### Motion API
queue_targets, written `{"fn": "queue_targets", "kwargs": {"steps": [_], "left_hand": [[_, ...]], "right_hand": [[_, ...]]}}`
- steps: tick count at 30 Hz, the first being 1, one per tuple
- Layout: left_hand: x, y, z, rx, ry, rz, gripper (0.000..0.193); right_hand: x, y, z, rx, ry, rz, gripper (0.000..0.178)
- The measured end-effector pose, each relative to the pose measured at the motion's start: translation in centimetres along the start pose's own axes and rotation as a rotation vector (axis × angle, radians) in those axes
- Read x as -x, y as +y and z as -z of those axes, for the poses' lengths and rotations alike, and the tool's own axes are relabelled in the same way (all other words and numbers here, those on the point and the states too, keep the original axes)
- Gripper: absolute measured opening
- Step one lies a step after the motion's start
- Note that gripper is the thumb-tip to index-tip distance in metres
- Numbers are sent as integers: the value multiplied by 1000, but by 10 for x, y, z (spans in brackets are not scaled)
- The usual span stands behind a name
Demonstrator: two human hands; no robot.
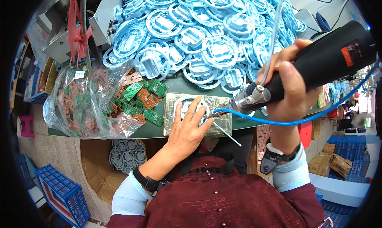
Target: Assembling circuit boards into circular blue plastic housings using an electric screwdriver.
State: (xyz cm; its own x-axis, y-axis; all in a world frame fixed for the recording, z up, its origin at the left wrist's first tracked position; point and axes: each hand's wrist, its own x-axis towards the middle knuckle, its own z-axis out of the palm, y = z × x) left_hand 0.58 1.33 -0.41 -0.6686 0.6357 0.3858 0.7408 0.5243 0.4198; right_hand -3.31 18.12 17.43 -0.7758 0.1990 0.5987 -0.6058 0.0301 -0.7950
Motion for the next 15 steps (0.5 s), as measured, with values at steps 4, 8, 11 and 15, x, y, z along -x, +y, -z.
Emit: {"fn": "queue_targets", "kwargs": {"steps": [4, 8, 11, 15], "left_hand": [[-7, 4, 2, 24, 1, -27, 39], [-2, 3, 1, 42, -5, 20, 38], [2, 4, 1, 33, -17, 23, 42], [3, 4, 17, 99, 6, 3, 60]], "right_hand": [[9, -4, 5, -94, 128, -10, 41], [8, 5, -6, 71, 2, -67, 41], [3, -8, 0, 92, -15, -32, 43], [-13, -22, 13, 156, 53, 81, 39]]}}
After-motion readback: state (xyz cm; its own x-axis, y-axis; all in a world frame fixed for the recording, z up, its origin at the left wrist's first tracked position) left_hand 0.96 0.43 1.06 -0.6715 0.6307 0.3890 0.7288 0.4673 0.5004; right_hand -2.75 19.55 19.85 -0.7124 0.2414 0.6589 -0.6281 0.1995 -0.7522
